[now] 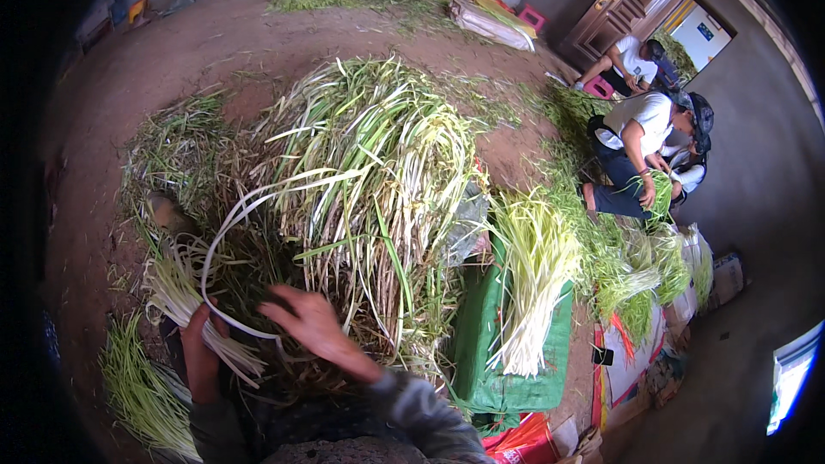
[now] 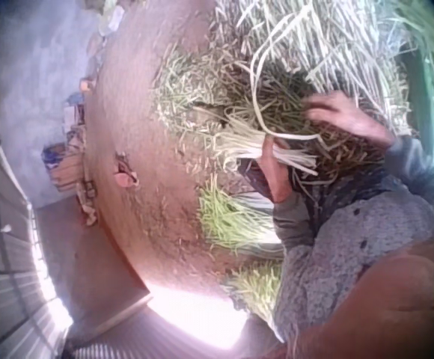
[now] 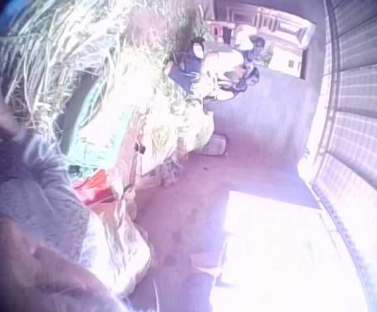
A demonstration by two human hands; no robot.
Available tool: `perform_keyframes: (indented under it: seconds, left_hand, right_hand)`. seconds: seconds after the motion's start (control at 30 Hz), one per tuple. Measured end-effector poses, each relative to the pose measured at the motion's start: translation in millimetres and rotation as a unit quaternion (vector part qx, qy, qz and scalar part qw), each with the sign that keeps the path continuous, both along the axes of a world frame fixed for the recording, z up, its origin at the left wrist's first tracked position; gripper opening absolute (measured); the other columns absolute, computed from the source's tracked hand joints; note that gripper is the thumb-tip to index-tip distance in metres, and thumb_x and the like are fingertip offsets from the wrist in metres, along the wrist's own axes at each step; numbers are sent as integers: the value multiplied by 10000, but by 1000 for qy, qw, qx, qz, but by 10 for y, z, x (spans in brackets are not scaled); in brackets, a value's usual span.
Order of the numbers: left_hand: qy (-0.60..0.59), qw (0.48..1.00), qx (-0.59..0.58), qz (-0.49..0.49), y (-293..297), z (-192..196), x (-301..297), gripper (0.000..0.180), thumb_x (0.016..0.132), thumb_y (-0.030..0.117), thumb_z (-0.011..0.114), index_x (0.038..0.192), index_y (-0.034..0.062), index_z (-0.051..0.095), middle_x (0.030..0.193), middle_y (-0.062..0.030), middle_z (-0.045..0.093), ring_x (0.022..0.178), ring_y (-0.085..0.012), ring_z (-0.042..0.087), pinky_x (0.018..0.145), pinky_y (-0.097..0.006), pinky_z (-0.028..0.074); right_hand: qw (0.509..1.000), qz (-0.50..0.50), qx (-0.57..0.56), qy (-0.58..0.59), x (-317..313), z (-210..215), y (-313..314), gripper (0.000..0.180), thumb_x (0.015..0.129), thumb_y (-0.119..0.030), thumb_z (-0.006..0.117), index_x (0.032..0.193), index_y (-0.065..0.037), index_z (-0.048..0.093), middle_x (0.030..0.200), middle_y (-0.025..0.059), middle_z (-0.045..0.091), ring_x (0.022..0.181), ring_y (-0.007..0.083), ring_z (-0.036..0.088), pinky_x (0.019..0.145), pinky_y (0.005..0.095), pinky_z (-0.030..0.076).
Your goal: The person sits on the floor and processes a large pile of long, white vegetable stalks by hand. They repeatedly pick up stalks, peel off outer layers, and separate the usable parts from the waste, which is discarded onto the floor.
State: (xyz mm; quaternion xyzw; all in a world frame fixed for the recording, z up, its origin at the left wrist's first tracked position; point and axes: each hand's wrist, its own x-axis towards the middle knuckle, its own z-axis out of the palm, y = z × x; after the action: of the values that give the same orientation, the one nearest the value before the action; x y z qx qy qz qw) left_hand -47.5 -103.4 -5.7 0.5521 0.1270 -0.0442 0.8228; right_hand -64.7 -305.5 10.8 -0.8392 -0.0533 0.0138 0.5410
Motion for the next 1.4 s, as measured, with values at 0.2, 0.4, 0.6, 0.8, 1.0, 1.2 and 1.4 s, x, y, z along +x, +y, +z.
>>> perform_keyframes:
  seconds: [0.2, 0.4, 0.6, 0.8, 1.0, 1.2, 1.4]
  left_hand:
    - [-10, 1000, -22, -1, -235, 95, -136, 191, 761, 88, 561, 929, 8, 519, 575, -46, 498, 410, -121, 458, 382, -230, 342]
    - [79, 996, -2, 41, 229, -483, -60, 136, 748, 70, 592, 862, 23, 535, 563, -26, 496, 387, -118, 459, 360, -226, 350]
    - [12, 996, -57, 70, 235, -58, -72, 239, 812, 176, 554, 987, 17, 522, 560, -6, 475, 456, -83, 414, 423, -206, 327]
    - [-60, 998, -25, -22, -87, 61, -67, 256, 794, 106, 526, 1018, -17, 507, 882, -119, 601, 762, -189, 584, 713, -273, 463]
    - [-24, 990, -9, -138, -274, 171, -238, 246, 753, 68, 527, 977, -30, 500, 766, -80, 556, 673, -156, 554, 601, -262, 440]
    - [-6, 987, -143, -71, -171, 145, -161, 160, 825, 154, 454, 869, 9, 506, 745, -73, 548, 686, -156, 536, 633, -259, 425]
    - [-39, 963, -262, -46, 136, 113, 28, 159, 861, 215, 470, 935, 75, 477, 809, -64, 545, 744, -167, 524, 709, -322, 437]
  right_hand:
    - [937, 111, 321, 82, 299, -110, 479, 233, 847, -71, 519, 1070, -10, 545, 956, 89, 615, 852, 144, 571, 724, 247, 450]
    - [894, -92, 430, -82, 209, 238, -361, 154, 873, -163, 471, 959, -89, 575, 939, 115, 622, 676, 183, 636, 581, 315, 546]
    - [889, -153, 423, -81, 236, 332, -635, 138, 885, -109, 432, 941, -49, 542, 917, 141, 617, 662, 168, 635, 493, 261, 542]
    - [914, 0, 406, -17, 366, 390, 199, 136, 886, -103, 440, 961, -32, 528, 891, 108, 620, 663, 156, 629, 460, 216, 500]
    - [874, -10, 485, 0, 619, 332, 468, 164, 900, -174, 450, 959, -31, 505, 888, 37, 588, 663, 83, 570, 502, 184, 444]
    - [920, 118, 373, 14, 46, -567, 518, 305, 918, -306, 395, 959, -30, 518, 837, 37, 540, 779, 91, 512, 624, 238, 422]
    - [956, 129, 221, 145, -513, -510, 175, 232, 905, -216, 448, 1014, -30, 531, 696, 15, 494, 643, 76, 468, 575, 224, 395]
